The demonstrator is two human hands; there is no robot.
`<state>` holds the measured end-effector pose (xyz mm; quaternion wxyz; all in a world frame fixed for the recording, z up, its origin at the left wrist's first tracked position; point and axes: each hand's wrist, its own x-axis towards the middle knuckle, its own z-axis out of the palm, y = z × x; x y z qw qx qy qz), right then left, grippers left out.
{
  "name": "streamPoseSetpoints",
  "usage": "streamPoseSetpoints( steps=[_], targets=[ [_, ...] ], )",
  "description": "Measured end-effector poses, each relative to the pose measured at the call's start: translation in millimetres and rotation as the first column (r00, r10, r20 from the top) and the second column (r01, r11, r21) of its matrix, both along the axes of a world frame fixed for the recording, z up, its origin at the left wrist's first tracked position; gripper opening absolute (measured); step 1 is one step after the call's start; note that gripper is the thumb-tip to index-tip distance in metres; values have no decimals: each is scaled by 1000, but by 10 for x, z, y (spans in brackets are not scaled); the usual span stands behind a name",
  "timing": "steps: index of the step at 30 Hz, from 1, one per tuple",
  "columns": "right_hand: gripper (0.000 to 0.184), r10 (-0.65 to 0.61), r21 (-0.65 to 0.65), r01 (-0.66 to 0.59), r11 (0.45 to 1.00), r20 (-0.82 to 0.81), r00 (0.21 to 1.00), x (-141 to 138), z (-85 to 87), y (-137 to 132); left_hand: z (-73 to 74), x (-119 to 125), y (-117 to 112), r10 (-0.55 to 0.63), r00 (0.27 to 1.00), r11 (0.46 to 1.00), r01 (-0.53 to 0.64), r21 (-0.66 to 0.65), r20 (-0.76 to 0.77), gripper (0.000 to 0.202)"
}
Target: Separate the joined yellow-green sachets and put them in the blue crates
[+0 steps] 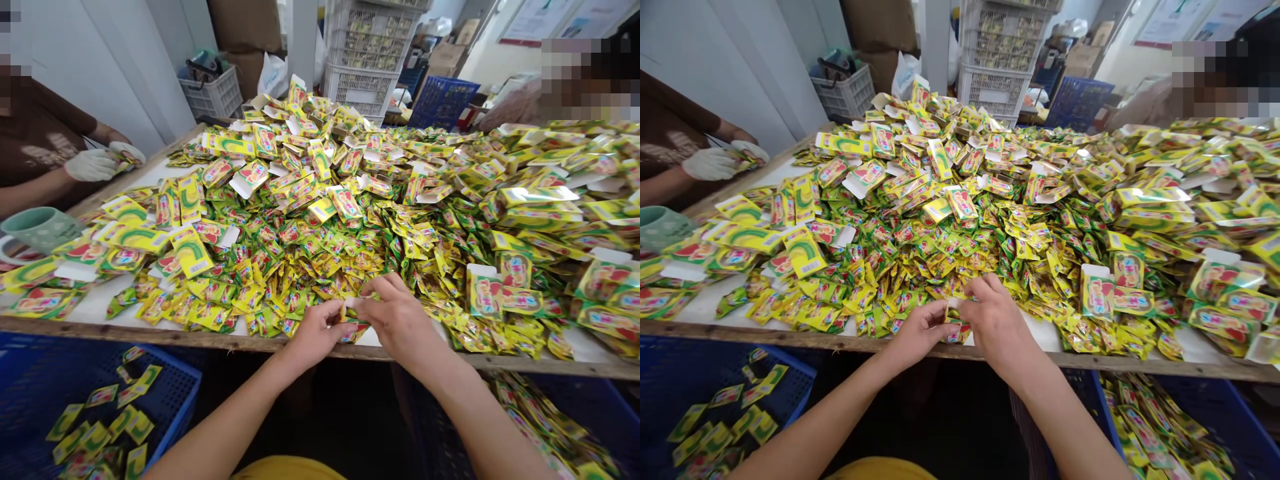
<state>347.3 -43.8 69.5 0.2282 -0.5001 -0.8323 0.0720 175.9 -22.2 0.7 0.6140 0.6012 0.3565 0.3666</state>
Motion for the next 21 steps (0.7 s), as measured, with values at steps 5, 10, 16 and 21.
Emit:
streamPoseSetpoints(
  steps=[5, 10, 16, 21],
  targets=[
    [22, -17, -154, -25, 988, -267, 964, 117, -91, -106, 18, -26, -23, -42, 998, 997, 45, -60, 44, 29],
    [22, -498, -535, 87, 840, -698, 515, 76, -360, -249, 92, -91, -55, -39, 985, 980, 71, -189, 171, 37],
    [20, -484, -528, -6, 849, -783, 390, -76, -502, -292, 188, -88, -48, -79, 986, 954, 117, -276, 147, 38],
    [13, -448, -501, -134, 855, -843, 299, 14, -610, -275, 112, -64, -24, -1, 976, 936, 77, -344, 217, 34]
  ],
)
